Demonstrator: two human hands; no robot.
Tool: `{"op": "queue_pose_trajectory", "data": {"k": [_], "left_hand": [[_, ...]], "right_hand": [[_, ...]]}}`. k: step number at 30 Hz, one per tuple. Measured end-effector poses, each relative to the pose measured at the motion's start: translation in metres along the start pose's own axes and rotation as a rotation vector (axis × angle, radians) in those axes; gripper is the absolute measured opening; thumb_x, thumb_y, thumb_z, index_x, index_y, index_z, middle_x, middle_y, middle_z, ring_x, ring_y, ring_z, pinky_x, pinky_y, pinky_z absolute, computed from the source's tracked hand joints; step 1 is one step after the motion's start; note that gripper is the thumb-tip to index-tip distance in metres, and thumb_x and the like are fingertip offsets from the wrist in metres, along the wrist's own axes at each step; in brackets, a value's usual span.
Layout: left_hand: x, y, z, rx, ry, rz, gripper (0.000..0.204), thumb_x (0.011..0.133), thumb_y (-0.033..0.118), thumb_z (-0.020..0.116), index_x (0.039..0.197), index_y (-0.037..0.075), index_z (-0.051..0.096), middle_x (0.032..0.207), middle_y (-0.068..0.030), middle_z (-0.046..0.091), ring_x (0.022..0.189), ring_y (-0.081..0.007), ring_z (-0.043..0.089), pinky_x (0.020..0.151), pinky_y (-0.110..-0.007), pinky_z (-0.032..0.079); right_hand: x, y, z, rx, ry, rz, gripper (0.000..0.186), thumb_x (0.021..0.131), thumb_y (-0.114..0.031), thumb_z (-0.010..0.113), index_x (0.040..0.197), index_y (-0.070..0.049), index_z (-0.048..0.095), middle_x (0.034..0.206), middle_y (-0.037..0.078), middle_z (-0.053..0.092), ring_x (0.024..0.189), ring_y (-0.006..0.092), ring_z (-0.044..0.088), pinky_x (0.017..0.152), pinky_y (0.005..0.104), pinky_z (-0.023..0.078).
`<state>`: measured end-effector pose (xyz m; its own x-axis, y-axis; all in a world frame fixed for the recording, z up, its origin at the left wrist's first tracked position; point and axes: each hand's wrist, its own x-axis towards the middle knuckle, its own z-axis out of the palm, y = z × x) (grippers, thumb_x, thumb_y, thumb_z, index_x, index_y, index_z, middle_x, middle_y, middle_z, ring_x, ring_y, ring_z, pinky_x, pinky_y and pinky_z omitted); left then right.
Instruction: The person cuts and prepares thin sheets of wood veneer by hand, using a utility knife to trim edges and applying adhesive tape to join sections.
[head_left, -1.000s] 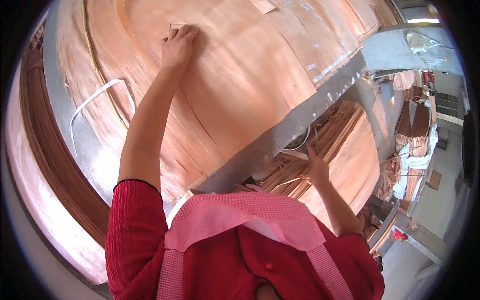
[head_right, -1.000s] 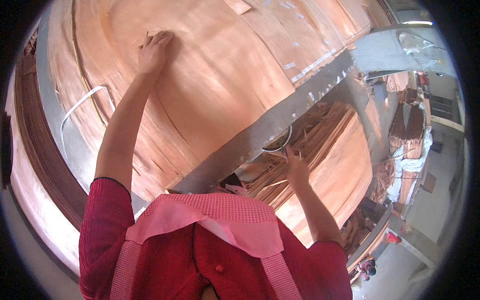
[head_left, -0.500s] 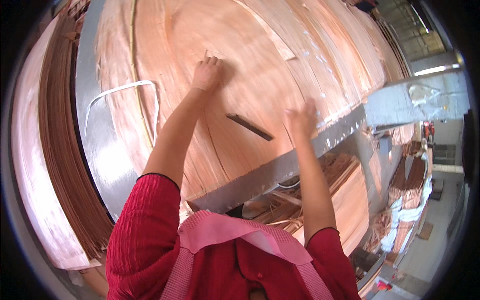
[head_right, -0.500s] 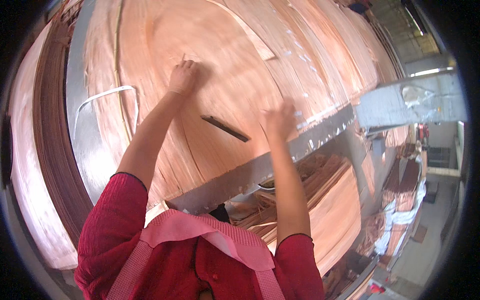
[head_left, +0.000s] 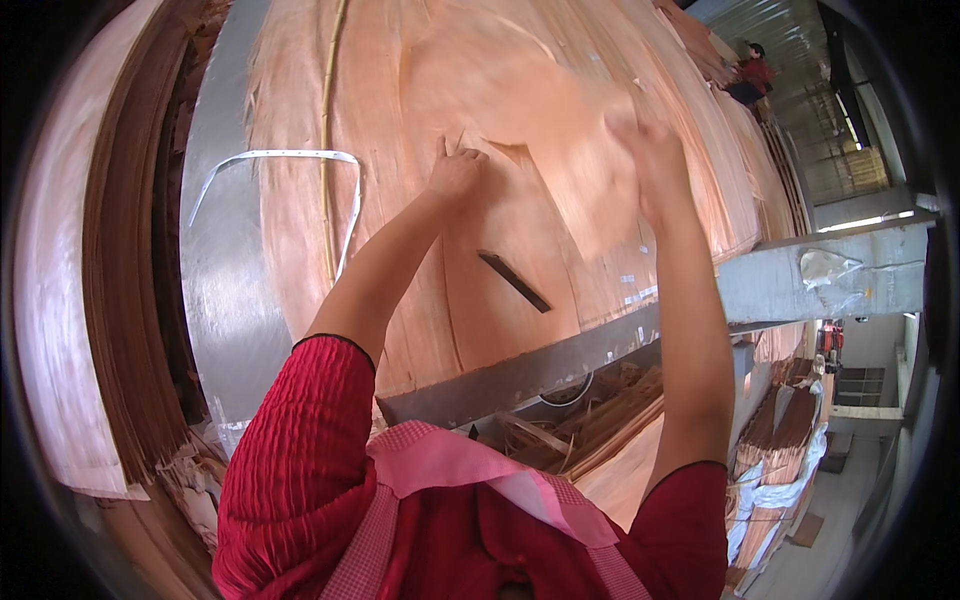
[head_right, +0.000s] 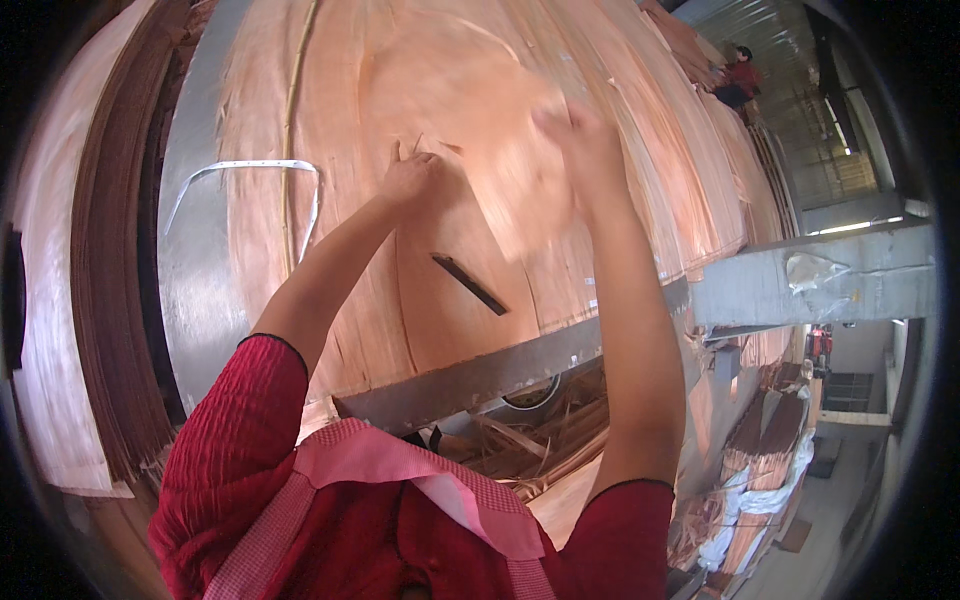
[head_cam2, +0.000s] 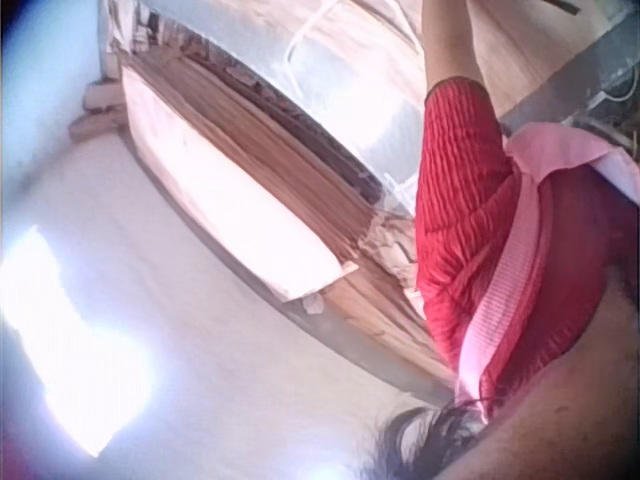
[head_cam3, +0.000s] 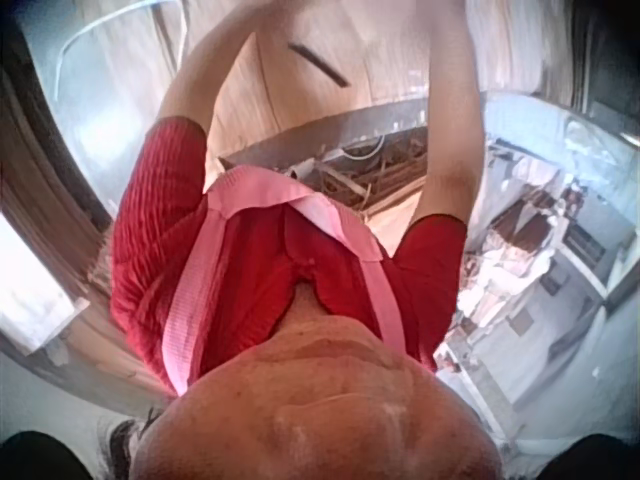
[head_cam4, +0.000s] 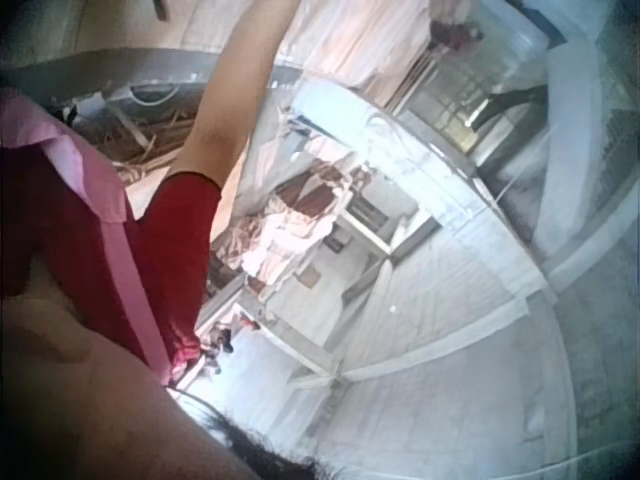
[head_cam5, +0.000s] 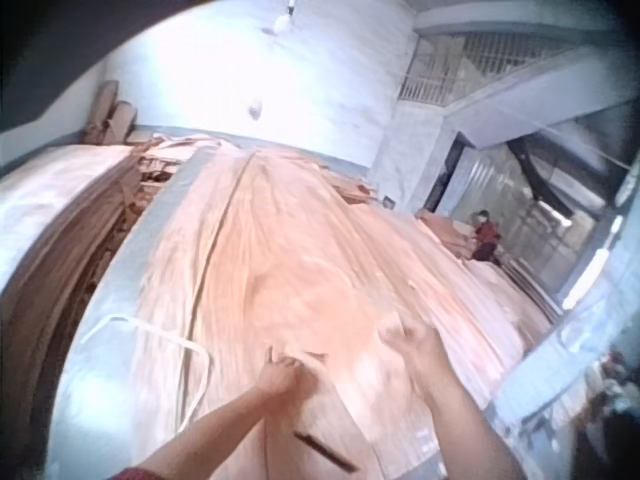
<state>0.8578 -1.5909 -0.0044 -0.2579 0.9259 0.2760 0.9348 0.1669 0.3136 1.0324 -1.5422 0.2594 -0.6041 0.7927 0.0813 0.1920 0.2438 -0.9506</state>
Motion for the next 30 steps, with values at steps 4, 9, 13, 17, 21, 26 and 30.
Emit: {"op": "queue_pose_trajectory", "data": {"k": [4, 9, 13, 17, 21, 26, 30], "left_hand": [[-0.007, 0.007, -0.033, -0.011, 0.102, -0.060, 0.028, 0.083, 0.018, 0.043, 0.108, 0.013, 0.055, 0.135, -0.0099, 0.034, 0.128, -0.0308, 0.026, 0.097, -0.066, 0.015], [0.003, -0.059, -0.097, 0.237, 0.435, -0.240, 0.036, 0.082, 0.014, 0.043, 0.117, 0.009, 0.049, 0.143, -0.0094, 0.017, 0.129, -0.0406, 0.016, 0.096, -0.059, 0.024], [-0.004, -0.136, -0.154, 0.344, 0.468, -0.314, 0.045, 0.079, 0.017, 0.053, 0.122, 0.009, 0.046, 0.142, -0.0103, 0.022, 0.128, -0.0367, 0.022, 0.095, -0.049, 0.034], [-0.070, -0.171, -0.205, 0.232, 0.383, -0.299, 0.031, 0.078, 0.019, 0.055, 0.107, 0.008, 0.057, 0.111, -0.0140, 0.056, 0.105, -0.0325, 0.051, 0.087, -0.040, 0.042], [-0.199, -0.091, -0.179, -0.194, 0.103, -0.355, 0.014, 0.077, 0.018, 0.060, 0.088, 0.009, 0.060, 0.093, -0.0102, 0.059, 0.088, -0.0305, 0.057, 0.073, -0.038, 0.046], [-0.302, 0.009, -0.169, -0.225, 0.010, -0.551, 0.025, 0.074, 0.021, 0.065, 0.094, 0.007, 0.056, 0.086, -0.0142, 0.060, 0.081, -0.0299, 0.059, 0.069, -0.038, 0.047], [-0.318, 0.018, -0.166, -0.363, 0.075, -0.575, 0.018, 0.076, 0.016, 0.062, 0.089, 0.004, 0.058, 0.076, -0.0148, 0.060, 0.069, -0.0331, 0.059, 0.060, -0.038, 0.047]], "right_hand": [[0.023, -0.056, 0.030, 0.472, -0.081, -0.204, 0.026, 0.080, -0.016, 0.062, 0.098, 0.001, 0.058, 0.089, 0.003, 0.061, 0.080, 0.0117, 0.057, 0.072, 0.0261, 0.045], [-0.010, -0.052, 0.049, 0.898, -0.168, -0.179, 0.028, 0.084, -0.020, 0.057, 0.108, -0.006, 0.054, 0.103, 0.005, 0.059, 0.096, 0.0162, 0.055, 0.087, 0.0297, 0.043], [-0.021, 0.032, 0.109, 0.683, -0.106, 0.081, 0.023, 0.084, -0.017, 0.057, 0.104, -0.006, 0.055, 0.099, 0.004, 0.060, 0.092, 0.0159, 0.056, 0.082, 0.0315, 0.045], [-0.014, 0.095, 0.187, 0.619, -0.182, 0.372, 0.017, 0.083, -0.010, 0.056, 0.098, -0.003, 0.056, 0.093, 0.007, 0.060, 0.080, 0.0161, 0.059, 0.070, 0.0309, 0.050], [-0.001, 0.101, 0.223, 0.731, -0.156, 0.366, 0.015, 0.085, -0.011, 0.055, 0.094, 0.000, 0.055, 0.091, 0.008, 0.060, 0.078, 0.0160, 0.059, 0.067, 0.0300, 0.051], [-0.023, 0.081, 0.248, -0.595, -0.723, -0.253, 0.064, 0.082, -0.024, 0.059, 0.131, 0.002, 0.027, 0.128, 0.022, 0.040, 0.116, 0.0326, 0.042, 0.097, 0.0386, 0.034], [-0.092, 0.083, 0.230, -0.319, -0.994, -0.709, 0.048, 0.073, -0.019, 0.062, 0.118, -0.008, 0.049, 0.124, 0.013, 0.047, 0.112, 0.0298, 0.045, 0.090, 0.0369, 0.040]]}}
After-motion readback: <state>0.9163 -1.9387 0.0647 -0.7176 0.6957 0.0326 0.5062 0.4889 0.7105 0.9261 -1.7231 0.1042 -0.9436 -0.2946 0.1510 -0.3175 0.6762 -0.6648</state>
